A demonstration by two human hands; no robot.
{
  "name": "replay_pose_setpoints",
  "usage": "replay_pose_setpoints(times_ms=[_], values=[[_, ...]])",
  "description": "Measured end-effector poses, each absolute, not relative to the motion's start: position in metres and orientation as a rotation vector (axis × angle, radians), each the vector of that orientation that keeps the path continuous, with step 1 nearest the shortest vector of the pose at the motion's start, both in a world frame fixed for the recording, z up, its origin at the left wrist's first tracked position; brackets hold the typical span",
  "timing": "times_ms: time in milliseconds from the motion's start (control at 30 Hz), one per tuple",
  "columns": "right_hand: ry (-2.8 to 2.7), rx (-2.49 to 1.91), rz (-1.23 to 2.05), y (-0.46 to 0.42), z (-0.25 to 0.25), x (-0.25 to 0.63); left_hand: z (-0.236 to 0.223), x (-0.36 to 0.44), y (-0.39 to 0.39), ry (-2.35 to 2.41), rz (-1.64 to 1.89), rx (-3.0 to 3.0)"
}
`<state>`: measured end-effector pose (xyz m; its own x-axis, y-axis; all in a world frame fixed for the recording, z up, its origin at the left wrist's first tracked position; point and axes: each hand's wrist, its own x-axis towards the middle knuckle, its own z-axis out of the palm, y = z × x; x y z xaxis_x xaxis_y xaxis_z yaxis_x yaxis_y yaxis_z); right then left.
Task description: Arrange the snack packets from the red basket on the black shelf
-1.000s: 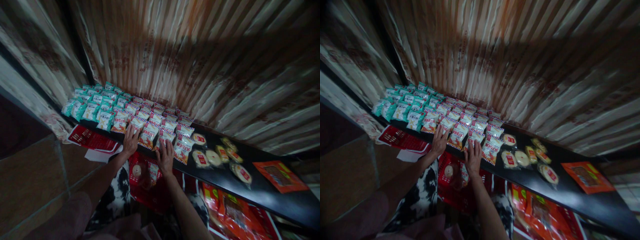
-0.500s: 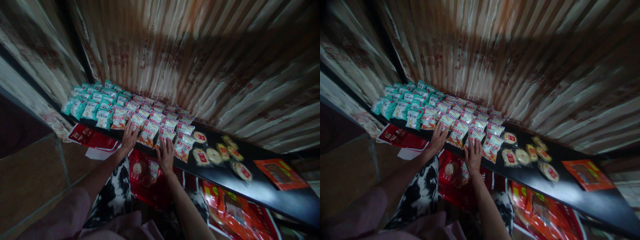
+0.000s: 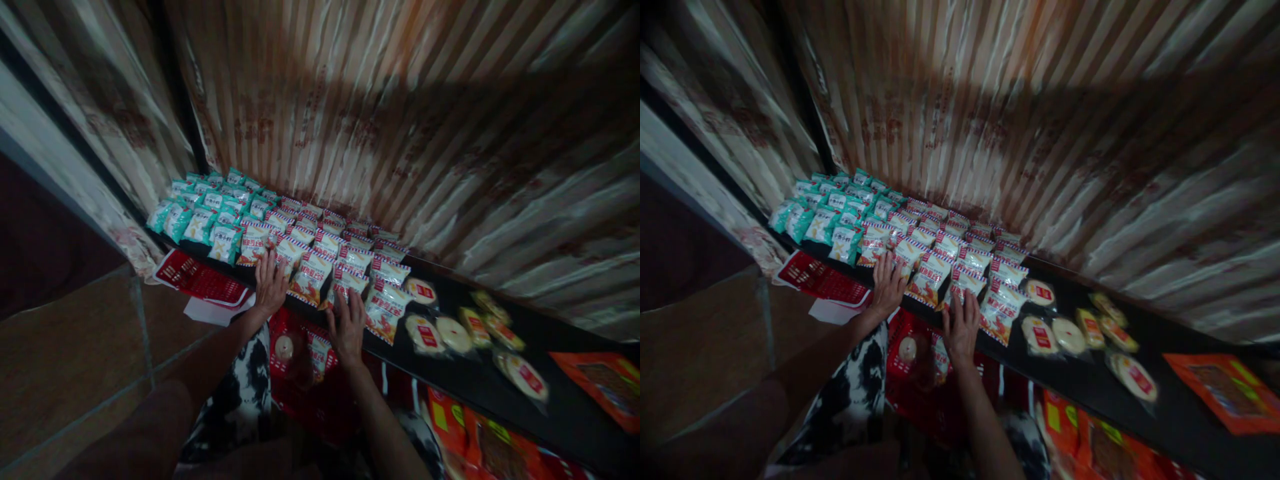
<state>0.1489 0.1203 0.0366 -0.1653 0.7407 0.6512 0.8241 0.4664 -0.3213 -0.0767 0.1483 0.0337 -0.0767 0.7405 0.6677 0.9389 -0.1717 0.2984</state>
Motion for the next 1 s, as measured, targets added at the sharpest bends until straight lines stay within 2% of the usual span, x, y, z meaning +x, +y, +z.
replay_pose_setpoints(times_ms=[267,467,800,1000], values=[[-1.935,-1.261,-0.171,0.124,0.032,0.151,0.039,-0.088,0.163,-2.088,-1.144,-1.696],[-1.933,-1.247,-0.201,0.124,0.036,0.150,0.035,-0.085,0.160,-1.997,-1.160,-1.796],[-1.925,-1.251,-0.195,0.124,0.037,0.151,0.048,-0.114,0.183,-1.964,-1.376,-1.406],[-1.931,-1.260,-0.208,0.124,0.038,0.150,0.057,-0.133,0.199,-2.068,-1.361,-1.424]])
